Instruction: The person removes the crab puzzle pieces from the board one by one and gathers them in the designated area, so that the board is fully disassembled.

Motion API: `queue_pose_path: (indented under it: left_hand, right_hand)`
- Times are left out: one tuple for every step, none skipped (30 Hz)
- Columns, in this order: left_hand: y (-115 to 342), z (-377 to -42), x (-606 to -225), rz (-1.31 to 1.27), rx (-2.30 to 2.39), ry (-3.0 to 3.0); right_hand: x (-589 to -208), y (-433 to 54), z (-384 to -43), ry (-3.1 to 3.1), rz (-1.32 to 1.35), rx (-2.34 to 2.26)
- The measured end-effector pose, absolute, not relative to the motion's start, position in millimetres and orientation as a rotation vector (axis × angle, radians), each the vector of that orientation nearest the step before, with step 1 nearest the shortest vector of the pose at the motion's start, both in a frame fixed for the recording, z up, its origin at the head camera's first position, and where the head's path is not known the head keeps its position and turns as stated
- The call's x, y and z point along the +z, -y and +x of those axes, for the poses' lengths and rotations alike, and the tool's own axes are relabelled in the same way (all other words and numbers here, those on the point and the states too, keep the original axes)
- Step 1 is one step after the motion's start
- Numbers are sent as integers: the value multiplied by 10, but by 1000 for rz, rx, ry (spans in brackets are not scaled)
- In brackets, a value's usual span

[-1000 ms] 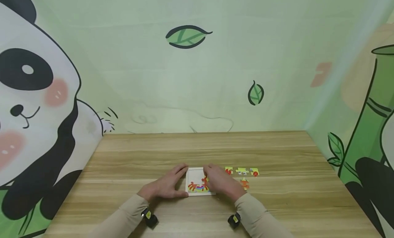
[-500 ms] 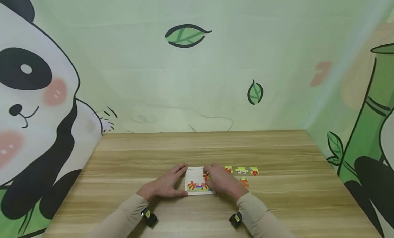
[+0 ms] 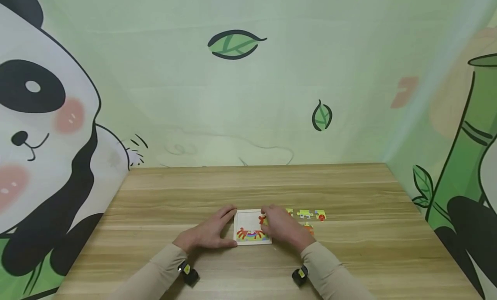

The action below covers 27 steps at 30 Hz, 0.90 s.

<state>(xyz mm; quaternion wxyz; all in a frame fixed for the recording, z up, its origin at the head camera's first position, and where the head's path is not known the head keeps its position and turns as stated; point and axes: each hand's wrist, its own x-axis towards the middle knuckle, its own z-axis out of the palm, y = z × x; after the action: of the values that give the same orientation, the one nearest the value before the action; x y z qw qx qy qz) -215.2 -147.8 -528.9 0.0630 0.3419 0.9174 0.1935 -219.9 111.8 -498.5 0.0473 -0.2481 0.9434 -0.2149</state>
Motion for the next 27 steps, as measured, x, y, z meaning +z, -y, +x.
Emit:
queue_pose_path:
  left_hand:
    - [1480,-2155,-5290,1042,587,-2777]
    - [1482,-2158,-5294,1049,587,-2781]
    - [1484,-2159,-5296,1050,586,-2782]
    - [1485,-2159,-5298,1049,583,-2783]
    - [1487,-2159,-5299,1050,581,-2783]
    - [1488,-2158,-5299,1047,584,-2780]
    - [1490,-2157,-5300,1047,585,-2778]
    - [1490,-2158,-5303,1049,586,-2777]
    - [1491,-2158,-5305,1050,587,-2778]
    - [1491,-2159,-5307,1055,586,-2781]
    - [1491,-2160,-5310,1057,583,-2781]
    - [1490,-2163,-5313,1056,576,-2782]
    - [1488,-2164,-5319,1054,568,-2783]
    - [1486,-2165,-5323,1050,564,-2782]
    - [1484,-2165,-5326,1045,559,-2781]
    - [1483,-2165,-5328,1043,553,-2782]
    - [1483,-2164,-5327,1038,554,-2778]
    - [1483,-2161,-5324,1038,557,-2777]
    - [1484,-2158,-5318,1037,565,-2775]
    - [1485,-2155,-5311,1040,574,-2772]
    - [1487,-2150,-5304,1041,578,-2772]
    - [1489,-2147,-5297,1041,584,-2771]
    - [1491,-2144,-5292,1040,589,-2769]
    - [1493,-2143,-5288,1037,587,-2769]
    - [1494,-2140,-5283,1034,589,-2771]
    - [1493,-2141,-5283,1034,592,-2771]
    - [1494,-2140,-5281,1031,593,-2770]
  right_hand:
    - [-4982,-1125,-2205,-2872,-750,-667]
    - [-4977,-1130,-2210,-2862,-741,-688]
    - [-4973,-1135,-2214,-2854,-733,-698]
    - [-4967,-1140,-2215,-2843,-729,-713]
    - [-4962,-1144,-2215,-2835,-729,-726]
    - [-4955,-1147,-2215,-2826,-725,-737]
    - [-4946,-1150,-2215,-2818,-722,-741]
    - [-4938,-1151,-2213,-2810,-726,-750]
    - [-4932,-1152,-2213,-2804,-735,-752]
    - [-4924,-1154,-2212,-2798,-744,-760]
    - [-4917,-1157,-2213,-2794,-750,-768]
    - [-4910,-1159,-2213,-2794,-754,-769]
    - [-4914,-1165,-2213,-2796,-766,-767]
    - [-4922,-1172,-2215,-2798,-774,-769]
    - [-4928,-1181,-2216,-2803,-787,-766]
    - [-4932,-1190,-2217,-2805,-799,-769]
    - [-4936,-1200,-2219,-2807,-809,-769]
    - [-4940,-1211,-2223,-2814,-823,-764]
    - [-4943,-1221,-2228,-2816,-836,-764]
    - [-4942,-1232,-2232,-2818,-850,-768]
    - [-4937,-1244,-2235,-2821,-867,-771]
    - [-4932,-1253,-2237,-2823,-875,-777]
    - [-4928,-1264,-2242,-2829,-884,-776]
    - [-4927,-1273,-2247,-2832,-893,-773]
    - [-4926,-1282,-2251,-2832,-899,-771]
    - [-4927,-1293,-2255,-2834,-901,-766]
    - [-4925,-1301,-2256,-2834,-896,-760]
